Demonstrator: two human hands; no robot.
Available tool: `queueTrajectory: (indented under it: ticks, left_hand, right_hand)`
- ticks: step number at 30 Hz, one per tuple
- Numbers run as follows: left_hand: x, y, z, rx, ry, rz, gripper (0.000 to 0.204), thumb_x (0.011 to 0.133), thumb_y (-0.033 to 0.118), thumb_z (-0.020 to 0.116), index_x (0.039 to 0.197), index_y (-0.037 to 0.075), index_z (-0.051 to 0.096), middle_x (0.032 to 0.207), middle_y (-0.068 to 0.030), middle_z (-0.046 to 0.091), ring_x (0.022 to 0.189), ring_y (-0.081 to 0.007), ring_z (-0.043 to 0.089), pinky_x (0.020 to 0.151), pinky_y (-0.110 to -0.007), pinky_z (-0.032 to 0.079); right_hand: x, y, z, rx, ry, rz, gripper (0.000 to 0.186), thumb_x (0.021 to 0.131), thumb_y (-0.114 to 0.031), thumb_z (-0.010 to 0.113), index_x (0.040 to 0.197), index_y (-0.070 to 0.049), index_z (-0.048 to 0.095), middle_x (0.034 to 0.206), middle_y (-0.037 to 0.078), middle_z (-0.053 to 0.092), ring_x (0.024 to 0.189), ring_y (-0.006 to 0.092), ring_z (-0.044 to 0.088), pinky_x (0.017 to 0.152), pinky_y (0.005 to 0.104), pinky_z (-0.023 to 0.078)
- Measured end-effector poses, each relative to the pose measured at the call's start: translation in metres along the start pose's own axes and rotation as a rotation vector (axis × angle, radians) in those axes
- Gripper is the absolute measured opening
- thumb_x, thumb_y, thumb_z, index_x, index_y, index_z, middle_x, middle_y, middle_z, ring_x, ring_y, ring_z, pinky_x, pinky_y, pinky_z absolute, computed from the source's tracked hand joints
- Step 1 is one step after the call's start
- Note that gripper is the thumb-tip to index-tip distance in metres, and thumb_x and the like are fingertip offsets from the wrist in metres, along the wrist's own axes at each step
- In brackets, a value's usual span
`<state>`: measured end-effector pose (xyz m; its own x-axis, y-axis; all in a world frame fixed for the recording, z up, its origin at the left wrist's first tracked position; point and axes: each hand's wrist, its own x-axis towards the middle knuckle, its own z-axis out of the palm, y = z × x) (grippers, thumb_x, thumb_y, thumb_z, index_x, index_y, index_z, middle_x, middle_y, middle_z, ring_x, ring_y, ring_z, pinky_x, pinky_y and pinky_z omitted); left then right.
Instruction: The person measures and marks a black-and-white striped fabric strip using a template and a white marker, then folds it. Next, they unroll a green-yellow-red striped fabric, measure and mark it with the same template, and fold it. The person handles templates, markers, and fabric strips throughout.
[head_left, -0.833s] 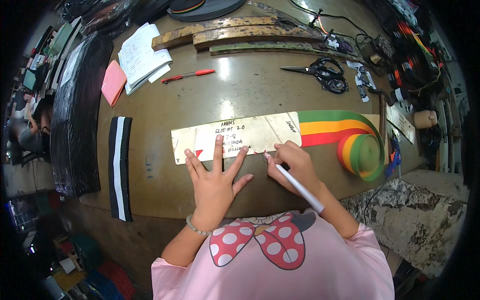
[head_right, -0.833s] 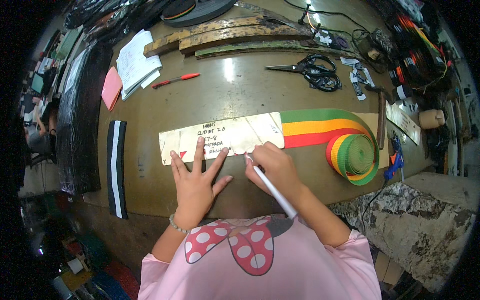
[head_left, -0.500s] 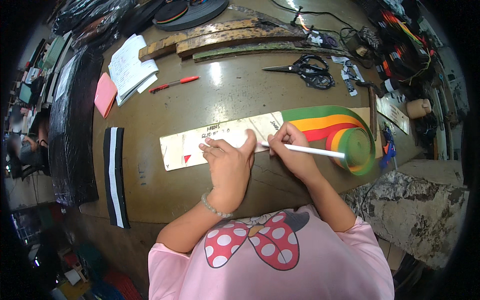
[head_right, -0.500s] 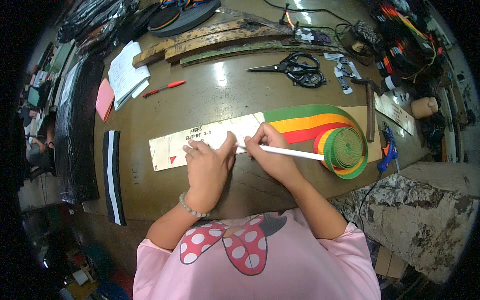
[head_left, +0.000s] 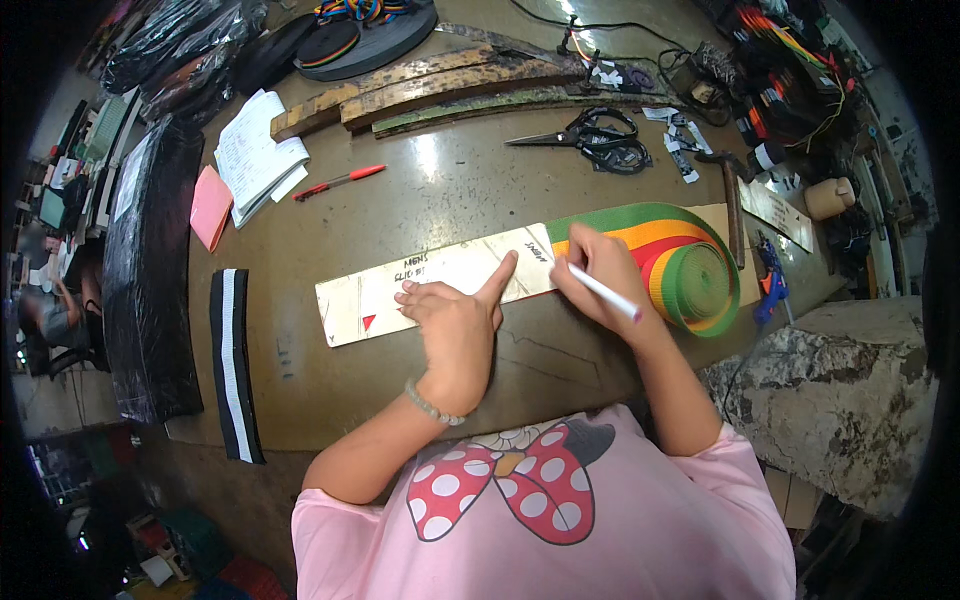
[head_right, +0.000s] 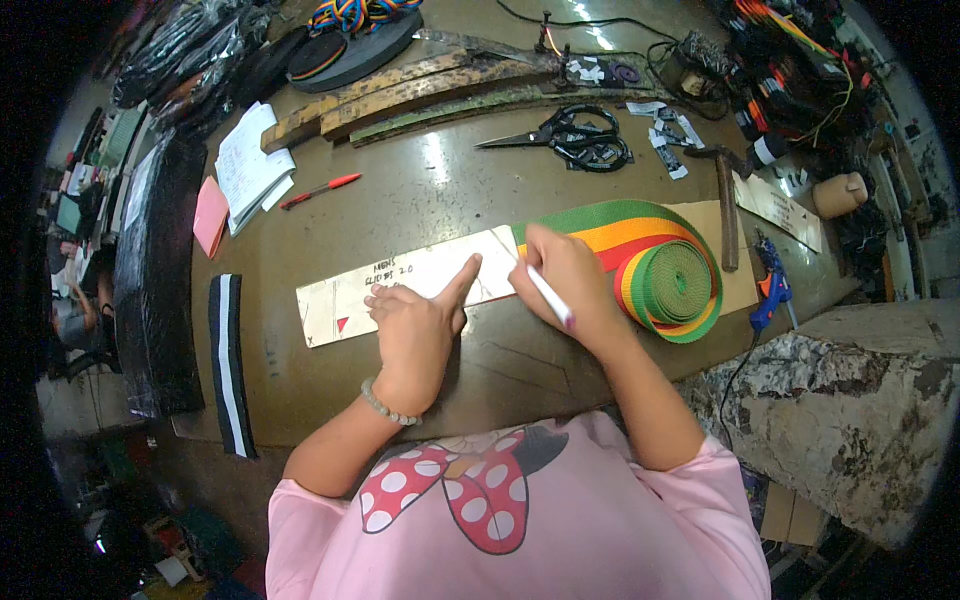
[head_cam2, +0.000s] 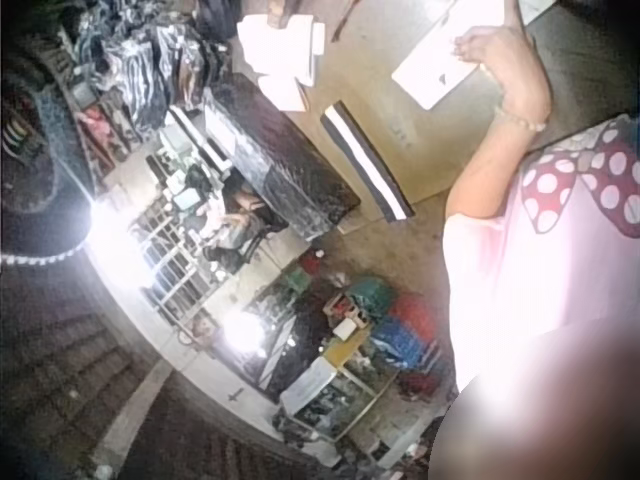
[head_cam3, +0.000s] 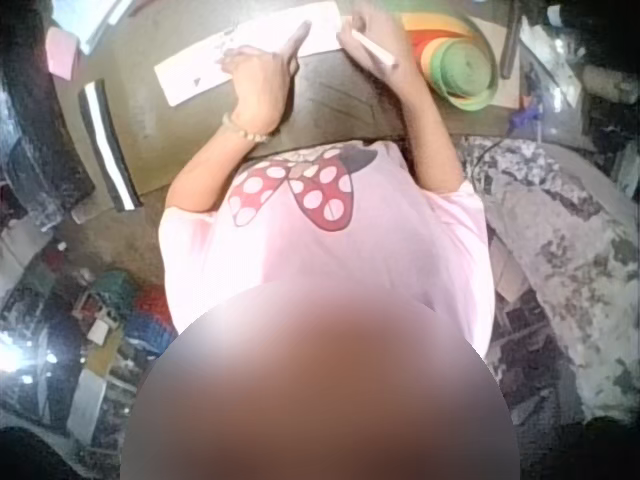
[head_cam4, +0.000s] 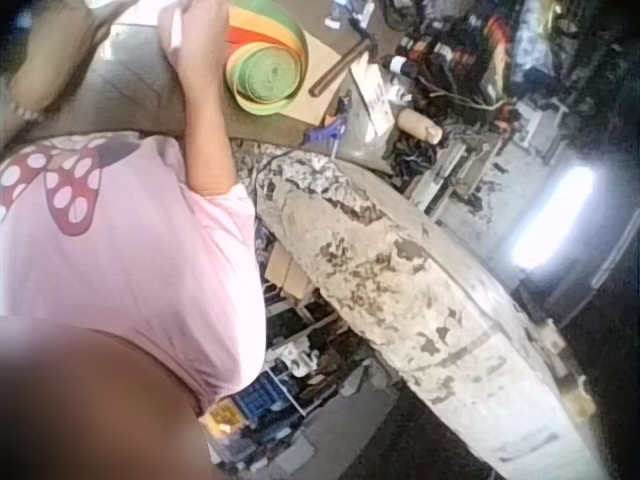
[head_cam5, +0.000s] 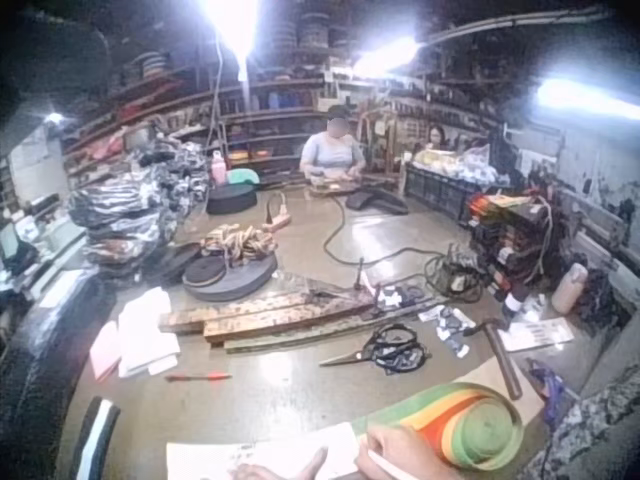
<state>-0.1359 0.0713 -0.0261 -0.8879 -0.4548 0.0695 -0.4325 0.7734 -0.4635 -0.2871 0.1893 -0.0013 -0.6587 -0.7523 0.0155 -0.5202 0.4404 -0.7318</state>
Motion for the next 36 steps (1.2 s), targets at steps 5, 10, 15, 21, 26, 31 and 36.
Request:
queueTrajectory:
  ticks: [5, 10, 15, 21, 26, 31, 36]
  left_hand:
    - [0.003, -0.006, -0.008, -0.134, 0.011, 0.076, 0.066, 0.09, 0.046, 0.063, 0.148, 0.042, 0.033, 0.107, -0.0346, 0.061, 0.096, -0.0452, 0.064, 0.085, -0.052, 0.053]
    - [0.05, -0.026, -0.005, -0.756, 0.231, 0.549, 0.053, 0.081, 0.043, 0.073, 0.118, 0.009, 0.055, 0.126, -0.0203, 0.056, 0.12, -0.036, 0.053, 0.094, -0.045, 0.048]
    - [0.064, -0.045, -0.03, -0.871, 0.085, 0.511, 0.055, 0.071, 0.039, 0.081, 0.108, 0.005, 0.057, 0.109, -0.0174, 0.063, 0.1, -0.0372, 0.061, 0.087, -0.044, 0.052]
    - [0.051, -0.075, -0.107, -1.273, 0.377, 0.517, 0.062, 0.071, 0.037, 0.082, 0.116, 0.006, 0.053, 0.109, -0.016, 0.062, 0.099, -0.0317, 0.064, 0.085, -0.039, 0.054]
    - [0.042, -0.061, -0.107, -1.913, 0.516, 0.364, 0.065, 0.083, 0.048, 0.075, 0.124, 0.004, 0.052, 0.135, -0.0167, 0.051, 0.124, -0.031, 0.053, 0.105, -0.046, 0.043]
    - [0.055, -0.019, -0.029, -0.983, 0.155, -0.009, 0.074, 0.088, 0.049, 0.067, 0.139, 0.001, 0.043, 0.15, -0.0239, 0.035, 0.14, -0.0411, 0.032, 0.116, -0.055, 0.026]
    - [0.036, -0.002, 0.02, -1.437, 0.131, 0.23, 0.053, 0.083, 0.037, 0.071, 0.12, 0.002, 0.056, 0.124, -0.0262, 0.058, 0.118, -0.0442, 0.055, 0.098, -0.048, 0.045]
  right_hand:
    - [-0.032, 0.004, -0.02, 0.386, 0.04, 0.105, 0.019, 0.094, -0.019, 0.063, 0.09, -0.003, 0.054, 0.075, 0.008, 0.062, 0.061, 0.0123, 0.056, 0.057, 0.0271, 0.046]
    - [-0.043, -0.001, -0.019, 0.803, 0.36, 0.106, 0.04, 0.107, -0.04, 0.04, 0.111, -0.001, 0.05, 0.097, 0.017, 0.068, 0.076, 0.0171, 0.068, 0.071, 0.0272, 0.055]
    - [-0.041, -0.001, -0.016, 0.811, 0.439, 0.033, 0.036, 0.107, -0.039, 0.039, 0.104, -0.003, 0.043, 0.118, 0.027, 0.062, 0.108, 0.0284, 0.064, 0.096, 0.037, 0.053]
    - [-0.041, -0.015, 0.022, 0.871, 0.221, -0.329, 0.06, 0.081, -0.021, 0.08, 0.117, -0.012, 0.033, 0.141, 0.027, 0.043, 0.131, 0.0311, 0.045, 0.112, 0.0461, 0.035]
    - [-0.023, -0.054, 0.005, 0.886, 0.24, -0.487, 0.056, 0.078, -0.012, 0.068, 0.123, -0.01, 0.034, 0.116, 0.012, 0.049, 0.109, 0.0199, 0.049, 0.098, 0.0355, 0.04]
    - [-0.024, -0.068, -0.058, 0.931, 0.514, -0.443, 0.066, 0.077, -0.031, 0.061, 0.129, 0.006, 0.042, 0.118, 0.014, 0.051, 0.109, 0.0204, 0.05, 0.099, 0.0351, 0.041]
    - [-0.022, -0.073, -0.022, 0.406, 0.328, -0.658, 0.053, 0.077, -0.033, 0.069, 0.116, -0.003, 0.049, 0.12, 0.017, 0.058, 0.109, 0.0261, 0.055, 0.097, 0.0406, 0.04]
